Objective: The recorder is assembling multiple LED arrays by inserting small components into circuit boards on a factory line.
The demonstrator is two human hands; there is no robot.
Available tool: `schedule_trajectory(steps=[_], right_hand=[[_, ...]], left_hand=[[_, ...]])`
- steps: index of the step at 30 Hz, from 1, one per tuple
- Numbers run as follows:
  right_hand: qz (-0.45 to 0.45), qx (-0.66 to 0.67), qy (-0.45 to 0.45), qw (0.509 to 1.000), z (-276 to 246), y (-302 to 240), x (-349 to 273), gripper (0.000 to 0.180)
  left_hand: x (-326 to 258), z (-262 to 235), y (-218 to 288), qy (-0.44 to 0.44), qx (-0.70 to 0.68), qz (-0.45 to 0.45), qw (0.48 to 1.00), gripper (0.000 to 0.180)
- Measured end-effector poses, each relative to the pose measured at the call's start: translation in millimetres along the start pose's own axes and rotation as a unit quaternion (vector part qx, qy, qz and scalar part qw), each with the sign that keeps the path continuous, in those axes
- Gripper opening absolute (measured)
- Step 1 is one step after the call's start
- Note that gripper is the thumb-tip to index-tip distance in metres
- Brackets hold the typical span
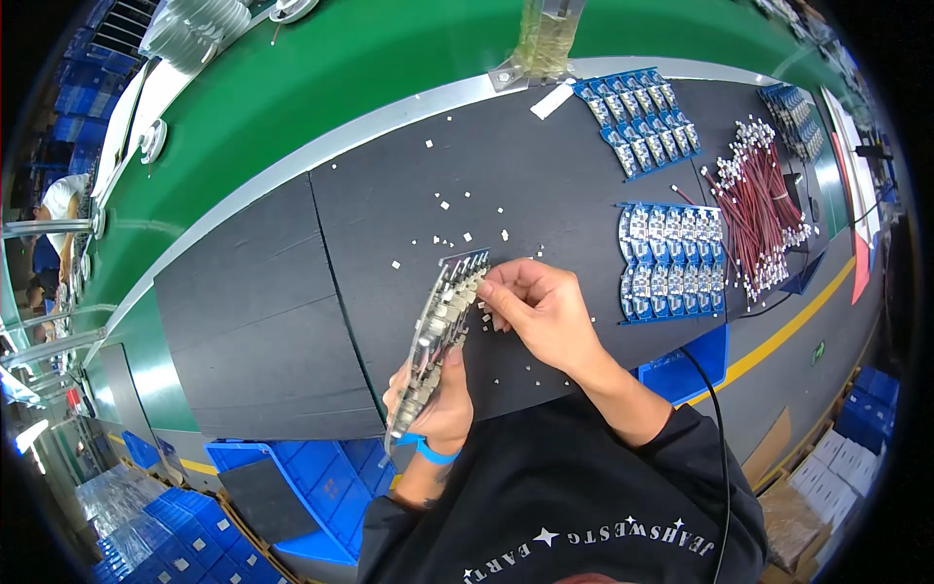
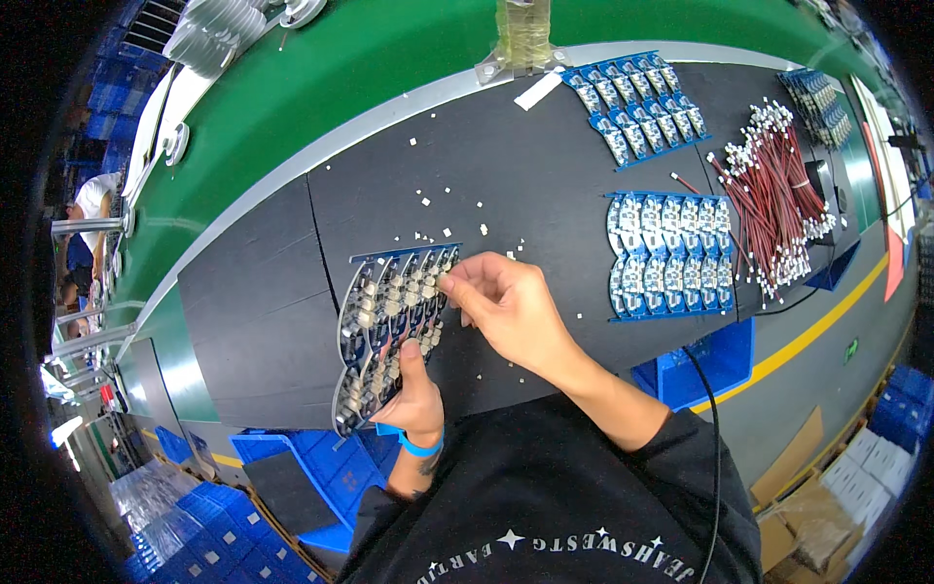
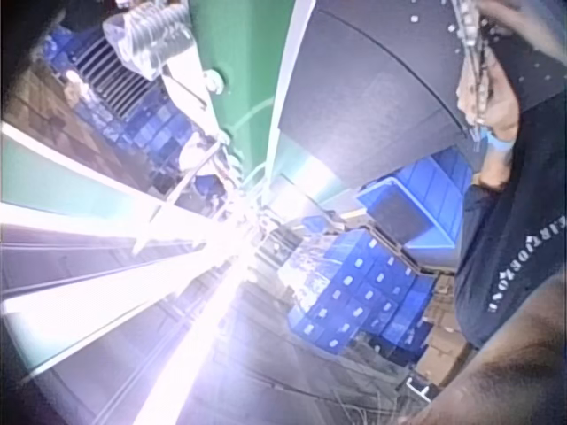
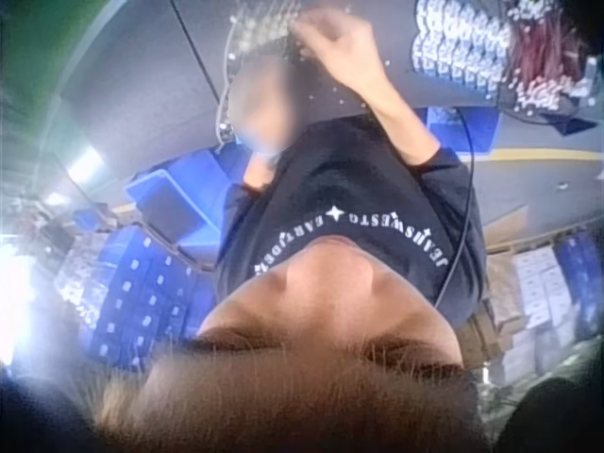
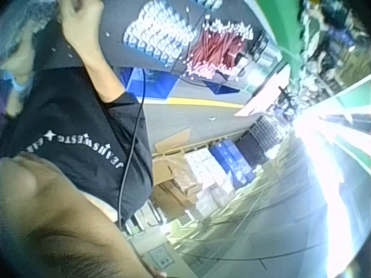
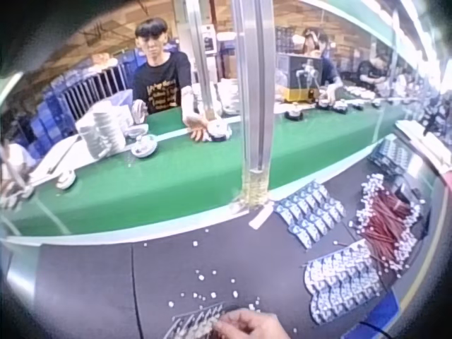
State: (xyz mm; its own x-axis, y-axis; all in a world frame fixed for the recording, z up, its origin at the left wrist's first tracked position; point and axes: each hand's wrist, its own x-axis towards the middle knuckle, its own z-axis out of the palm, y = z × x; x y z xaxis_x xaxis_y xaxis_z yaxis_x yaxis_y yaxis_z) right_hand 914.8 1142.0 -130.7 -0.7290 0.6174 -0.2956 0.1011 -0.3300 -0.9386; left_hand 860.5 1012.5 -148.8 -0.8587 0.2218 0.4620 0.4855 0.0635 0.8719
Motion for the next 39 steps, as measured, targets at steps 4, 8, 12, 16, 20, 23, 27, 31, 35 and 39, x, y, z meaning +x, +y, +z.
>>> schedule_trajectory(steps=[4, 8, 12, 16, 20, 23, 27, 31, 35, 39], right_hand=[[0.023, -0.047, -0.008, 0.999, -4, -1, -1, 0.023], [0.037, -0.119, -0.027, 0.992, -12, -7, -3, 0.024], [0.029, -0.079, -0.020, 0.996, -15, -6, -4, 0.021], [0.003, -0.003, -0.011, 1.000, -2, -13, -5, 0.019], [0.028, 0.017, -0.031, 0.999, 0, -17, -3, 0.019], [0.058, -0.017, -0.034, 0.998, -1, -21, -4, 0.019], [0.047, -0.101, -0.048, 0.993, -14, -18, -7, 0.019], [-0.010, -0.028, -0.030, 0.999, -7, -22, -10, 0.019], [0.010, 0.068, -0.064, 0.996, -4, -23, -7, 0.018], [0.052, 0.049, -0.073, 0.995, -9, -18, -8, 0.017]], left_hand=[[2, -1, 4, -0.053, 0.080, 0.023, 0.995, 0.010], [-1, -4, -3, -0.069, 0.088, 0.088, 0.990, 0.020], [-2, -1, -7, 0.024, 0.047, -0.014, 0.999, 0.018], [2, -3, 1, -0.066, 0.024, -0.017, 0.997, 0.017], [3, -1, 3, -0.058, 0.013, -0.032, 0.998, 0.013], [-1, 1, 2, -0.048, 0.007, -0.023, 0.999, 0.013], [-1, -4, -2, -0.066, 0.071, -0.022, 0.995, 0.016], [0, -4, 0, -0.091, 0.044, -0.013, 0.995, 0.017], [0, -3, 1, -0.118, 0.004, -0.004, 0.993, 0.018], [-3, -1, -4, -0.073, 0.034, -0.015, 0.997, 0.016]])
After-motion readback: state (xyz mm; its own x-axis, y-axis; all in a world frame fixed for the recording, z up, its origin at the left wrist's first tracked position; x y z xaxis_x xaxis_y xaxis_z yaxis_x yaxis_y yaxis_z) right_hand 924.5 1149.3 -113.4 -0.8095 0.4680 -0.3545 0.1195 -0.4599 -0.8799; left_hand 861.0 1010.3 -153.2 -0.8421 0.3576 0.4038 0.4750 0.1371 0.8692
